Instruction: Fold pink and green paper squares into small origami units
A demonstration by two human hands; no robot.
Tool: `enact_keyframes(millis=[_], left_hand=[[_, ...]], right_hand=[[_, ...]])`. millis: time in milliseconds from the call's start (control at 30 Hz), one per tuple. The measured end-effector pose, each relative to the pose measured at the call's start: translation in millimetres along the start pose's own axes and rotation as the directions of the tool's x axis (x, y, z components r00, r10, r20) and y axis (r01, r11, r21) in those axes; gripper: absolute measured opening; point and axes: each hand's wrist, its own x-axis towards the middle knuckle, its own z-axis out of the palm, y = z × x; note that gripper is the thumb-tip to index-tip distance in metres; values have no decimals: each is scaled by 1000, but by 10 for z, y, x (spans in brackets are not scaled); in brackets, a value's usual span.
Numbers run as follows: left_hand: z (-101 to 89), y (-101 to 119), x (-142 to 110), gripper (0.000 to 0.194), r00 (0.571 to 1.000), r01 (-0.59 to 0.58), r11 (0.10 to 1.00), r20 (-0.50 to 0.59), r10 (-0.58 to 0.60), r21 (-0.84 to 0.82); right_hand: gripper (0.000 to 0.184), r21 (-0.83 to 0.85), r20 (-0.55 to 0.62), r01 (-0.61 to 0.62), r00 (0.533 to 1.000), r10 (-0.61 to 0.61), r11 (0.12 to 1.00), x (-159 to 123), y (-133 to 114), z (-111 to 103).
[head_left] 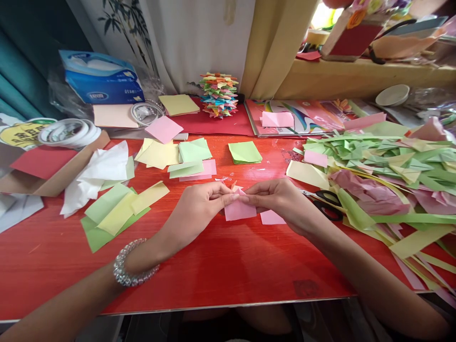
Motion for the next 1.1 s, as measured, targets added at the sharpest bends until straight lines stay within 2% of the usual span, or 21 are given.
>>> enact_keyframes(millis=[100,267,367,533,600,700,800,867,967,1033,1100], left_hand=[[-11,-15,4,27,999,-38,999,18,37,37],[23,-35,7,19,990,-139,990,-1,139,29],[47,-56,12,20,991,-135,991,-21,136,11],[44,-80,37,21,995,-97,985,-34,93,-140],[33,-77,45,20,997,-70,970,-51,59,-235],[20,-60,52,17,993,-38,917,-114,-8,-396],[24,-39,46,17,990,-9,881,-131,-60,-473],[31,-28,34,17,996,17,886,-68,-55,-464],[35,-23,15,16,1000,11,919,15,-5,-394],[36,-27,9,16,1000,-16,932,5,20,-363],[37,-35,8,16,999,-33,935,-35,22,-354]], right_hand=[[24,-38,18,25,1000,-25,999,1,29,-10],[24,-141,34,36,999,-32,989,-40,-2,32],[24,-151,62,71,996,-62,986,-65,-21,74],[27,-208,41,125,992,-119,970,-64,-6,82],[28,-173,8,138,990,-139,975,-50,-5,57],[24,-32,-39,171,984,-173,985,-29,-11,22],[19,67,-82,237,969,-231,969,-23,-9,18],[17,70,-112,285,955,-276,956,-29,-7,28],[16,-36,-140,335,931,-337,942,-48,-14,38],[15,-111,-141,345,923,-358,932,-59,-25,36],[17,-116,-144,334,926,-349,935,-65,-29,32]])
